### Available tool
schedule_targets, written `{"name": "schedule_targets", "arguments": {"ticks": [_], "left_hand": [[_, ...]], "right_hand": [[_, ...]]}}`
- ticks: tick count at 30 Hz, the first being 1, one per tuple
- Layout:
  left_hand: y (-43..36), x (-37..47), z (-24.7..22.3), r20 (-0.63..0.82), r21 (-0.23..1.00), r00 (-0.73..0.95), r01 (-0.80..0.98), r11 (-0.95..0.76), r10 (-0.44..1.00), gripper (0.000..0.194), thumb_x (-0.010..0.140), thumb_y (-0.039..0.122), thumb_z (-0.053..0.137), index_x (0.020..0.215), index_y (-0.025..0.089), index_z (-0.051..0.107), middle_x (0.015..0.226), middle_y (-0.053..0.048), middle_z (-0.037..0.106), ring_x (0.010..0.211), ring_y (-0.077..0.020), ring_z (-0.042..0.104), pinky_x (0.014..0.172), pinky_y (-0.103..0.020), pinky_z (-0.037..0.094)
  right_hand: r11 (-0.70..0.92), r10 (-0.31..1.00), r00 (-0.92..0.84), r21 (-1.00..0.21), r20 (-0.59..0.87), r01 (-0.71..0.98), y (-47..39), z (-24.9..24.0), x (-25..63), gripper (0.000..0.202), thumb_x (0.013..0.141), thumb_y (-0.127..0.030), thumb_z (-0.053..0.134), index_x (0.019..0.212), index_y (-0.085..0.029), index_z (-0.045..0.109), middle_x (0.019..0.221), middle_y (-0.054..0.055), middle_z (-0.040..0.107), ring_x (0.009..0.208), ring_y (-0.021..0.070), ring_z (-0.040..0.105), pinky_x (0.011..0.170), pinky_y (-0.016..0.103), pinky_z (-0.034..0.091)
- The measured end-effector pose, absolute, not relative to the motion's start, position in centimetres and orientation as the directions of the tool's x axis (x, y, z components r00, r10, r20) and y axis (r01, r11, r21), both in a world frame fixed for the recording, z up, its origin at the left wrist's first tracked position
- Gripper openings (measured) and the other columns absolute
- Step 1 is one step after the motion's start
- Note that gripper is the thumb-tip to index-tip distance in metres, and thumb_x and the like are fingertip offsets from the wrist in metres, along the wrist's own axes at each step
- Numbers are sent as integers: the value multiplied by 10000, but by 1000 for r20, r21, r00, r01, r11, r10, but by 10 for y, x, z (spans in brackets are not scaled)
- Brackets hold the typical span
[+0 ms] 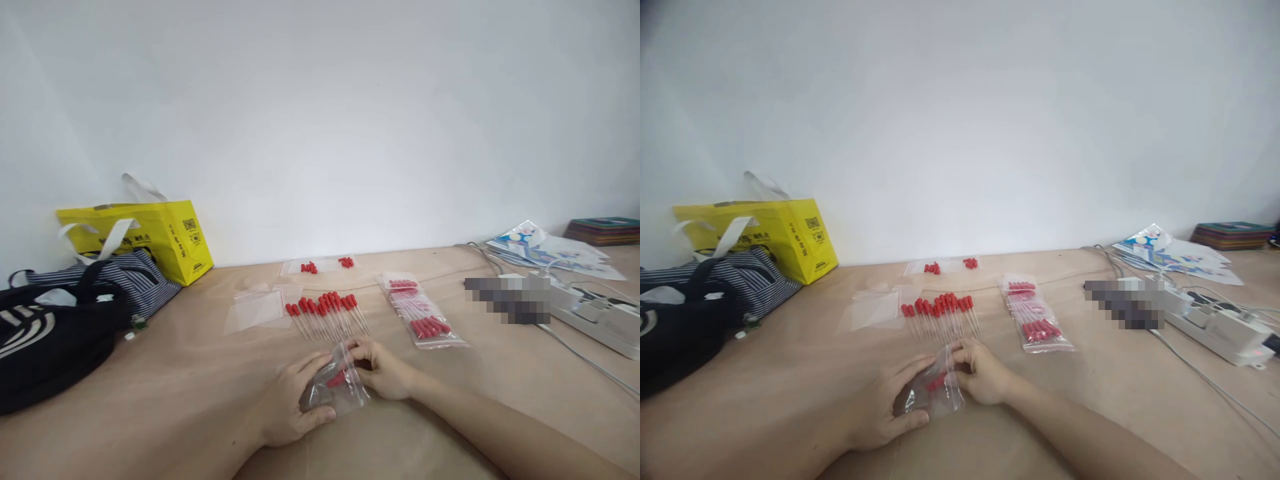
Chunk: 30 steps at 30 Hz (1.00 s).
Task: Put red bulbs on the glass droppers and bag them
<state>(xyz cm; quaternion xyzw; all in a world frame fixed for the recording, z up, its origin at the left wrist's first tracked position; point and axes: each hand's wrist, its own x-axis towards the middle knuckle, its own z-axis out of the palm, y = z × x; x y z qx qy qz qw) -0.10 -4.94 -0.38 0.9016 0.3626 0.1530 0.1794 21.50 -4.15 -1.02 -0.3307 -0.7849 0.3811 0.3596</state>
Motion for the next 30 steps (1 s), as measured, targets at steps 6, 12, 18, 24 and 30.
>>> {"name": "schedule_targets", "arguments": {"ticks": [6, 12, 18, 24, 30], "left_hand": [[-49, -3, 0, 268, 407, 657, 586, -701, 705, 456, 773, 413, 497, 1181, 223, 424, 1199, -59, 490, 1076, -220, 470, 916, -351, 391], [-2, -24, 12, 420, 278, 417, 786, -552, 806, 237, 840, 246, 366, 988, 178, 538, 980, -66, 566, 948, -203, 516, 861, -363, 410], [61, -45, 21, 276, 147, 480, 835, -530, 833, 310, 778, 133, 398, 1058, 167, 524, 1078, -89, 493, 1047, -213, 443, 929, -356, 344], [92, -50, 27, 128, 153, 526, 827, -541, 841, 305, 723, 183, 496, 1021, 162, 556, 995, -80, 523, 956, -216, 512, 867, -331, 383], [98, -48, 29, 81, 177, 561, 806, -565, 824, 169, 713, 215, 497, 850, 172, 585, 843, -40, 540, 800, -190, 534, 739, -295, 415]], "right_hand": [[441, 836, -463, -863, 295, 247, -41, -12, 214, 204, 730, -376, 559, 727, -219, 688, 714, 11, 631, 722, 152, 567, 689, 261, 436], [447, 842, -455, -846, 289, 291, -39, -17, 224, 228, 766, -309, 502, 693, -183, 678, 703, 6, 619, 688, 142, 551, 651, 244, 418], [305, 936, -298, -859, 190, 411, -38, -21, 237, 118, 706, -229, 538, 708, -155, 630, 740, 26, 598, 642, 120, 513, 590, 227, 404], [238, 956, -259, -878, 137, 414, -37, -24, 240, 102, 695, -222, 539, 739, -156, 603, 741, 16, 587, 634, 111, 505, 586, 225, 403], [262, 951, -269, -864, 154, 431, -38, -24, 239, 89, 702, -200, 520, 724, -155, 594, 716, 10, 577, 625, 106, 496, 584, 222, 396]]}}
